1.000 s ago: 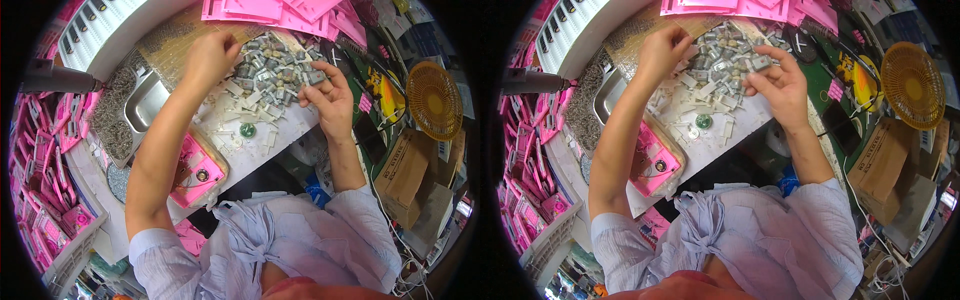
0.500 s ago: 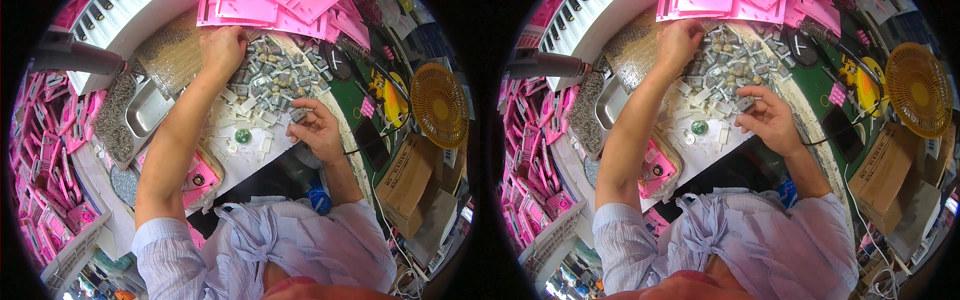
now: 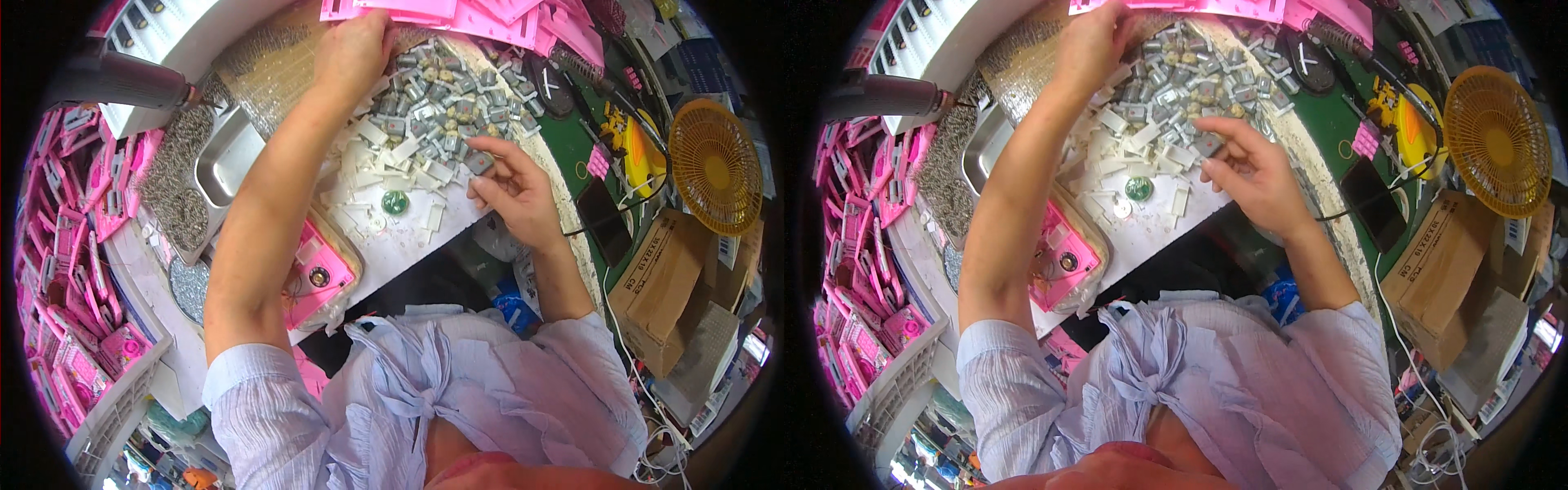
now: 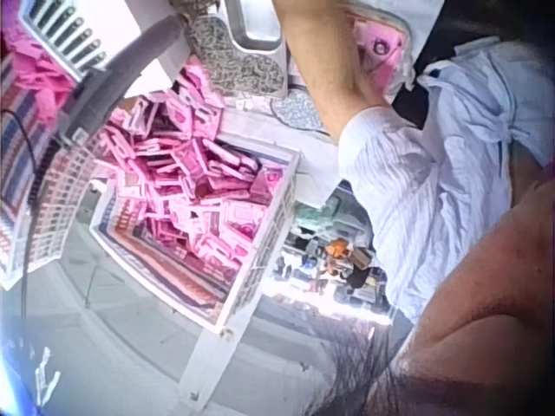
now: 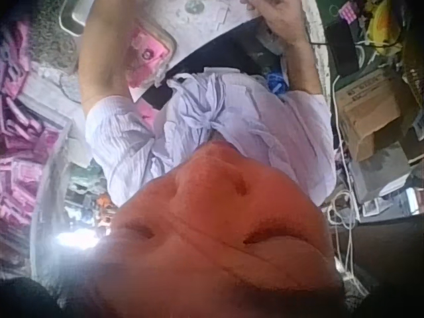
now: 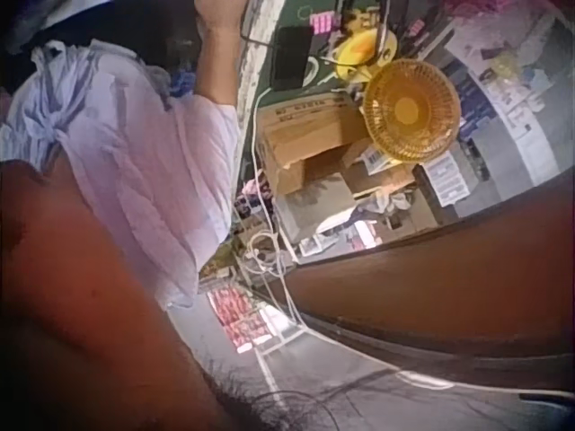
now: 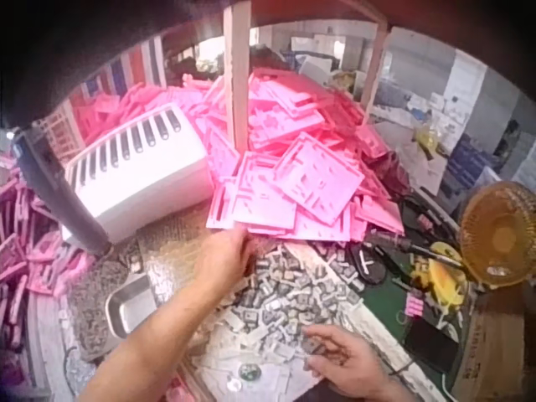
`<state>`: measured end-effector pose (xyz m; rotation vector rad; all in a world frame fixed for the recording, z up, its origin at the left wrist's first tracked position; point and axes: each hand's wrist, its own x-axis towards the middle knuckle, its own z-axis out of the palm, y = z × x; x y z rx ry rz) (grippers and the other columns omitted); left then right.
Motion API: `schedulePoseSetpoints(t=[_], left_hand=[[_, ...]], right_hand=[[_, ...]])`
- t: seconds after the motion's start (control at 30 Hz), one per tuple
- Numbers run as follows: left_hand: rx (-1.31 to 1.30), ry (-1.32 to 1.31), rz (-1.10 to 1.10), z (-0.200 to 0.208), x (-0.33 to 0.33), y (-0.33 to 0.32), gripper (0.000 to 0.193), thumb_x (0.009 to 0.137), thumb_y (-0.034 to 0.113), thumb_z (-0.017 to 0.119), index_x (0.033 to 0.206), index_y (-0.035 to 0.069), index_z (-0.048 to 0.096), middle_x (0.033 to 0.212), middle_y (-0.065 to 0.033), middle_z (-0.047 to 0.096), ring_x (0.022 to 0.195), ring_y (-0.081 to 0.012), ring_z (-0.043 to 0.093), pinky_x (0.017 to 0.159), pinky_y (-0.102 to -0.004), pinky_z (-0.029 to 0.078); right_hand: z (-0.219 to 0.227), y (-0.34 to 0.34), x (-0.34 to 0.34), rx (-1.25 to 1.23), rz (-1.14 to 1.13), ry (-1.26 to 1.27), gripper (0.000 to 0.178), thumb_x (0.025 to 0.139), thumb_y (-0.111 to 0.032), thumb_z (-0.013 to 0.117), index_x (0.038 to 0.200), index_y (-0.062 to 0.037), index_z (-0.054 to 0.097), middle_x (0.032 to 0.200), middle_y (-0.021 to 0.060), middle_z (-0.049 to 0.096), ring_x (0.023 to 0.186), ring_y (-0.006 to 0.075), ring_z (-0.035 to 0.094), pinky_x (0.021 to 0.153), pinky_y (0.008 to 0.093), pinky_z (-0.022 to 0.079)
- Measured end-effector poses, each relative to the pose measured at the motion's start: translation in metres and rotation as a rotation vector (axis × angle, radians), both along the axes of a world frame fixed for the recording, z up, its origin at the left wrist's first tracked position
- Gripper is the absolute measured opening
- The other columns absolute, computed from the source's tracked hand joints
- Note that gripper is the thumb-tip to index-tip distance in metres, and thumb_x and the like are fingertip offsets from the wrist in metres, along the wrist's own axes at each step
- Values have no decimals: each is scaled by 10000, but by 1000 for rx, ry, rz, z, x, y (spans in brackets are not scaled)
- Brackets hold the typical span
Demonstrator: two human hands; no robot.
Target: Assembling electronic components, soldering wires, and securing a toy casing.
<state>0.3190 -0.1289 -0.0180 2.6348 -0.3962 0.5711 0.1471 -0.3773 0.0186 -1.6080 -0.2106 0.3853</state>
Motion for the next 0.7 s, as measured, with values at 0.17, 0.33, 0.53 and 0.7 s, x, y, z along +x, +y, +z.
schedulePoseSetpoints(t=[0.17,0.33,0.53,0.7], left_hand=[[-234,81,-95,83,-85,26,171,898,143,713,1045,57,727,914,-111,746,835,-265,708,789,-363,559],[-631,311,-110,109,-201,71,120,892,-16,705,1010,-25,722,854,-52,702,716,-94,620,660,-245,496],[-937,430,84,70,-303,89,136,872,-70,718,997,-16,728,968,-79,708,782,-108,603,677,-235,465],[-1039,401,152,50,-333,77,137,865,-79,725,992,-27,722,975,-113,729,909,-184,683,826,-292,531]], right_hand=[[9,27,11,-326,244,-168,372,896,-67,663,1263,-92,609,697,32,608,610,146,598,590,305,449],[-3,43,23,-454,494,-399,372,873,-87,675,1241,-117,631,669,53,619,579,203,608,571,329,460],[-9,61,26,-650,572,-557,342,885,-115,654,1225,-134,625,716,80,672,645,300,666,594,408,495],[7,66,29,-794,634,-564,314,882,-135,627,1196,-140,624,766,145,684,743,371,680,672,494,524]])
